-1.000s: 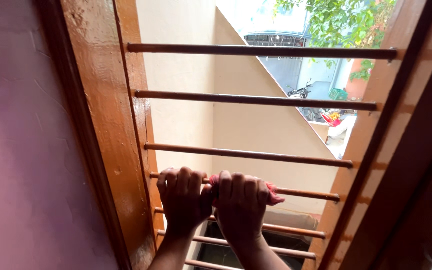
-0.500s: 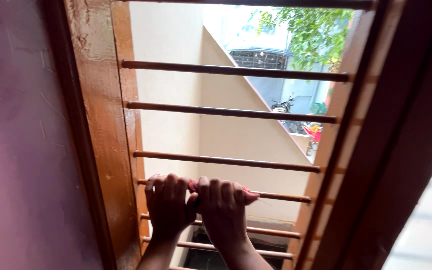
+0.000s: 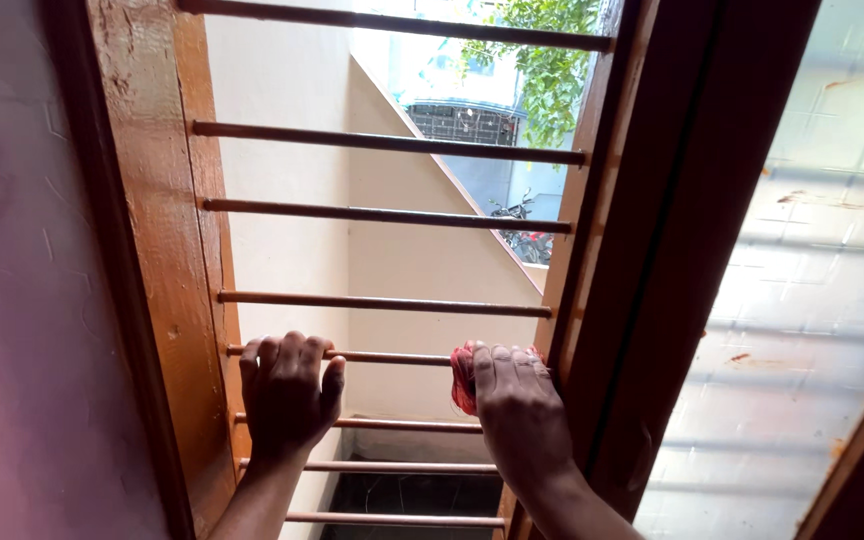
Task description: The person wipes horizontal metal window bars with a red cloth, periodically rinsing or wetting the cloth in a small container of water on the windowsill.
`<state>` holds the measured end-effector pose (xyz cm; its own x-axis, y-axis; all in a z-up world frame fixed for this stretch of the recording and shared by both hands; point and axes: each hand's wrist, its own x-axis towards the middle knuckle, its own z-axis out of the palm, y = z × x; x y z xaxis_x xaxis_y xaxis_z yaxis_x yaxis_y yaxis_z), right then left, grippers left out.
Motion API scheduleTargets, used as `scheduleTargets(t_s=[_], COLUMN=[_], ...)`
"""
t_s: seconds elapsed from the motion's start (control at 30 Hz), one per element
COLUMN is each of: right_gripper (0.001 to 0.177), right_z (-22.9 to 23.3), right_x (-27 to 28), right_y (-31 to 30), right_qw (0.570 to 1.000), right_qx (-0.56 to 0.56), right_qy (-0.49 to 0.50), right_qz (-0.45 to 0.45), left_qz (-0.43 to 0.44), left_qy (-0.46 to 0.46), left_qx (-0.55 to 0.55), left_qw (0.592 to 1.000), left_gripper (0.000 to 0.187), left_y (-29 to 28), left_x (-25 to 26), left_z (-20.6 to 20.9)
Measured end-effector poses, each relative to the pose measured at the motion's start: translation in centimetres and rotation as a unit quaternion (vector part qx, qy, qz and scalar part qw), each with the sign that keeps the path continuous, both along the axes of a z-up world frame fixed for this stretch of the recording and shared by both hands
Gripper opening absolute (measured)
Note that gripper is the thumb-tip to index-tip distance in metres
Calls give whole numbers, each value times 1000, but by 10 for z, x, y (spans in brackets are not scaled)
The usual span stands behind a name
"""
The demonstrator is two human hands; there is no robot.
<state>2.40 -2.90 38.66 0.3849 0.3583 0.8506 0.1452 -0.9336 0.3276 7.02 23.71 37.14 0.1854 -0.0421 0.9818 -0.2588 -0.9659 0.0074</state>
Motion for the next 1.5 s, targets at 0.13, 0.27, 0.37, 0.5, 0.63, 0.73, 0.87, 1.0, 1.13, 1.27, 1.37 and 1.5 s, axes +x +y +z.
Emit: scheduleTargets(t_s=[0.13, 0.27, 0.37, 0.5, 0.63, 0.73, 0.87, 1.0, 1.13, 1.27, 1.37, 1.5], right_gripper=[37, 33, 35, 38, 33, 33, 40, 40, 51, 40, 31, 28], right_z=[14, 41, 57, 55, 31, 20, 1, -4, 5, 16, 24, 30], right_x=[-13, -35, -42, -21, -8, 0, 13, 20, 10, -13, -30, -39], right_y=[-13, -27, -31, -27, -12, 1, 36, 80, 71, 39, 22, 20], right_qw=[975, 991, 970, 974, 997, 998, 998, 984, 975, 968, 967, 935], right_qx=[87, -9, -102, -172, -67, 4, 6, 11, 17, -2, 15, 84], right_qy=[204, -21, -169, -135, -39, 62, -15, -79, 27, 30, 69, 182], right_qz=[30, 130, 145, 61, 10, 11, 67, 159, 222, 251, 246, 291], left_qz=[-4, -1, 16, 12, 18, 28, 28, 5, -13, 20, 60, 55], left_qy=[-1, -11, -20, -27, -26, -13, -12, 37, 86, 65, 47, 59], left_qx=[3, -2, -8, 2, -4, -18, -18, -5, 22, 16, 9, 4], left_qw=[1000, 1000, 1000, 1000, 1000, 999, 999, 999, 996, 998, 997, 997], left_gripper=[38, 37, 36, 35, 36, 38, 42, 46, 49, 53, 55, 57], left_y=[1, -1, -3, 0, 0, -2, -4, -1, 6, 0, -6, -5], left_x=[-7, -3, 5, 9, 14, 16, 10, -1, -10, -13, -8, -3], left_z=[1, 2, -1, -4, -6, -7, -3, 2, 9, 11, 8, 5])
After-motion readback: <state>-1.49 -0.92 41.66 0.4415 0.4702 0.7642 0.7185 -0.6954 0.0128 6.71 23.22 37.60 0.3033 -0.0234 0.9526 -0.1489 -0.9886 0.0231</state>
